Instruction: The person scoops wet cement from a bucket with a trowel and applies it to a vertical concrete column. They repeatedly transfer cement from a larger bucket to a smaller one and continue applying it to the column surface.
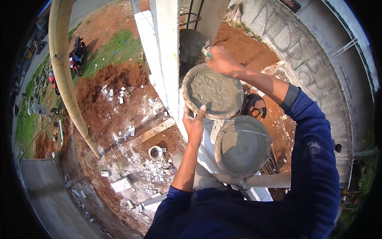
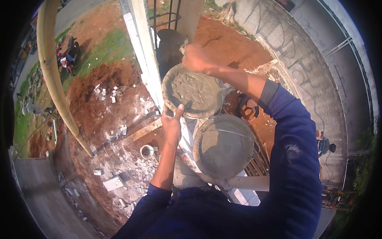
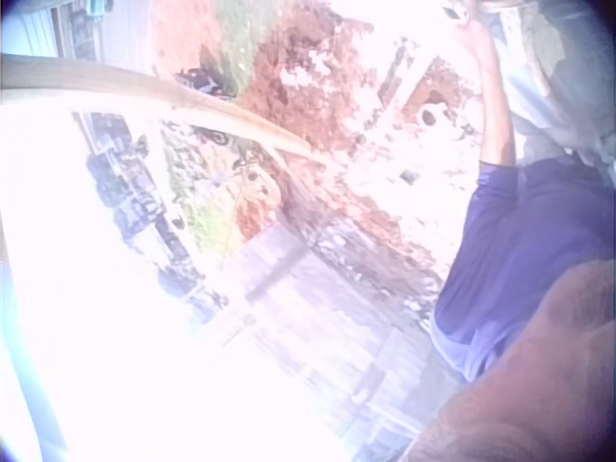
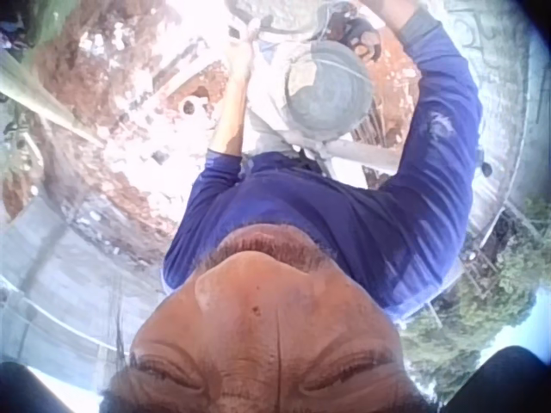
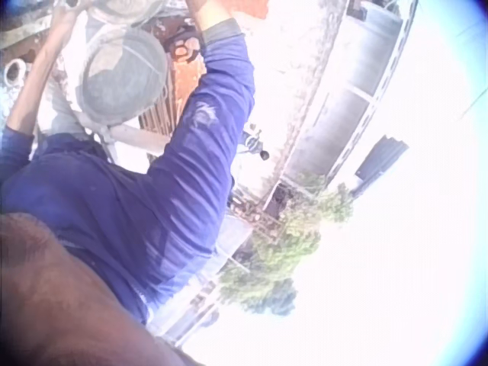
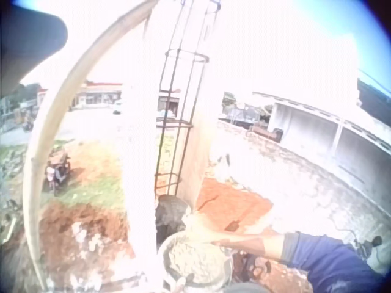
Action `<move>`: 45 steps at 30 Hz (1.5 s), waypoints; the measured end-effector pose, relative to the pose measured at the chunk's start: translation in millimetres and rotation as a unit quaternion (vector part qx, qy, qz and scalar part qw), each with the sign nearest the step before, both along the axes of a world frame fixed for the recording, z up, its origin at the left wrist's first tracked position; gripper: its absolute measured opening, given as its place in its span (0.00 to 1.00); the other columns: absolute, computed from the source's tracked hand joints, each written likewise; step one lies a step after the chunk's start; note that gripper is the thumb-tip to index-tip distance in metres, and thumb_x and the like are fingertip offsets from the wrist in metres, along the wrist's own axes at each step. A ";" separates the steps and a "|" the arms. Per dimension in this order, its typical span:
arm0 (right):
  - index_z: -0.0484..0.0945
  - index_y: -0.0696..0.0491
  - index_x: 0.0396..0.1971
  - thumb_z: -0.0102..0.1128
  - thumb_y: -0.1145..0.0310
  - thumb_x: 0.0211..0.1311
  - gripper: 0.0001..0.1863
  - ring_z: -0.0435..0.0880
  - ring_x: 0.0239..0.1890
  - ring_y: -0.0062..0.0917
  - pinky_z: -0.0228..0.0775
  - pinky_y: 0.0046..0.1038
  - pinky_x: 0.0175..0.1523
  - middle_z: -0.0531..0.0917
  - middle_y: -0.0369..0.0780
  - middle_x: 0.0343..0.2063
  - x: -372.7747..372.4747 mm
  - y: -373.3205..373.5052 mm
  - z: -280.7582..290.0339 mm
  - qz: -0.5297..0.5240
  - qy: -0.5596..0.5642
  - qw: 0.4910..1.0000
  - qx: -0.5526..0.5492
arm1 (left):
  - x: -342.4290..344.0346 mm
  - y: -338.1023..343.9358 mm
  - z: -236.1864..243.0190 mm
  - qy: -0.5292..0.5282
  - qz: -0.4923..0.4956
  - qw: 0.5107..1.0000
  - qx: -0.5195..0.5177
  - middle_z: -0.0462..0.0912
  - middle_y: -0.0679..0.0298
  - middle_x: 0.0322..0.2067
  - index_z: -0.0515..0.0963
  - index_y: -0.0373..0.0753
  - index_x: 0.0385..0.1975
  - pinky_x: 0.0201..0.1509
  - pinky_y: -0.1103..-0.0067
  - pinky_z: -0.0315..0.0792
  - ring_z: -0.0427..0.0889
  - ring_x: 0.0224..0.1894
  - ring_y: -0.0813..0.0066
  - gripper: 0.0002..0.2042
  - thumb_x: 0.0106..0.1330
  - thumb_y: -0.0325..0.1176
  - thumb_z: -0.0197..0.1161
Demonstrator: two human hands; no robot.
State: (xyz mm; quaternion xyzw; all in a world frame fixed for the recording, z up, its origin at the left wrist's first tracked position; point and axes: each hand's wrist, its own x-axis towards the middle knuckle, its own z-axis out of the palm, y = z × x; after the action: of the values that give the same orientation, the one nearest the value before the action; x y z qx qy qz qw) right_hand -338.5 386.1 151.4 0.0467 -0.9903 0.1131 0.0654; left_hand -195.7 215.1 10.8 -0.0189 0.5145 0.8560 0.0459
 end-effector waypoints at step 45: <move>0.74 0.50 0.28 0.60 0.62 0.70 0.11 0.69 0.14 0.11 0.54 0.20 0.13 0.74 0.31 0.18 87.6 70.7 42.3 -0.174 -0.425 0.769 -0.444 | -31.4 45.0 1.8 -0.067 0.251 0.963 -0.078 0.85 0.50 0.49 0.75 0.24 0.58 0.59 0.69 0.73 0.82 0.50 0.63 0.18 0.77 0.31 0.61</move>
State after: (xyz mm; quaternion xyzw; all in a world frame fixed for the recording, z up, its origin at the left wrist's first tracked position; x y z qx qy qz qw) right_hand -250.8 456.8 193.7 -0.2138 -0.7475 0.5351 -0.3303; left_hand -227.1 260.0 12.6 -0.2085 0.5540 0.7943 -0.1371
